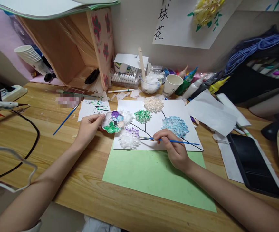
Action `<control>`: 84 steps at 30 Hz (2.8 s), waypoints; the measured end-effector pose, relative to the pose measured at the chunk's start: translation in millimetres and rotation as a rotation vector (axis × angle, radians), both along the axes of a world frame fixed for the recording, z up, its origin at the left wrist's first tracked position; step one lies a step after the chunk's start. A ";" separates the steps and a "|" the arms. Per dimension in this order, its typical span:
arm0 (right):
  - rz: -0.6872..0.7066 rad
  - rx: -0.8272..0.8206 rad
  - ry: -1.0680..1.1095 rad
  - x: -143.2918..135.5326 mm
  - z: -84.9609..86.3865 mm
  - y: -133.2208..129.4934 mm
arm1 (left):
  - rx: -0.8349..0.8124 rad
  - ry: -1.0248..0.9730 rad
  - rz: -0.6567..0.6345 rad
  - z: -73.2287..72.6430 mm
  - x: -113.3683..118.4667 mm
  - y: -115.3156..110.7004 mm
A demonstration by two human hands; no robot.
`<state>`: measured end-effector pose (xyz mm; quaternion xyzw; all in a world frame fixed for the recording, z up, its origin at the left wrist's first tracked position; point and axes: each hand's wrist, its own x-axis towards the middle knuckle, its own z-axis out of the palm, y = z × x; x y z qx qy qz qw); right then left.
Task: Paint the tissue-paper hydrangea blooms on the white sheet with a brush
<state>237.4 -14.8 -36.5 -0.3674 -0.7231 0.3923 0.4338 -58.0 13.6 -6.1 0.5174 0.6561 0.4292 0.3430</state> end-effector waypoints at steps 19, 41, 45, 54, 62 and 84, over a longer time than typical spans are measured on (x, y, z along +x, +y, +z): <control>-0.051 0.219 0.035 -3.1 -5.7 -3.2 | -0.130 -0.277 -0.026 -0.9 9.4 -7.3; -0.078 0.292 0.030 -6.2 -2.8 -7.7 | -0.067 -0.182 -0.149 4.0 18.0 -15.2; -0.228 0.303 0.216 -3.1 -5.7 -5.0 | -0.032 -0.196 -0.011 4.5 6.0 -7.8; -0.235 0.257 0.168 -2.7 -3.9 -2.3 | -0.065 -0.213 0.137 1.9 -4.1 1.9; -0.244 0.220 0.138 -2.8 -4.4 -2.6 | -0.065 -0.218 0.119 -0.8 -4.5 2.5; -0.164 0.240 0.107 -3.4 -4.1 -2.6 | -0.024 -0.246 0.102 -5.8 -6.7 4.3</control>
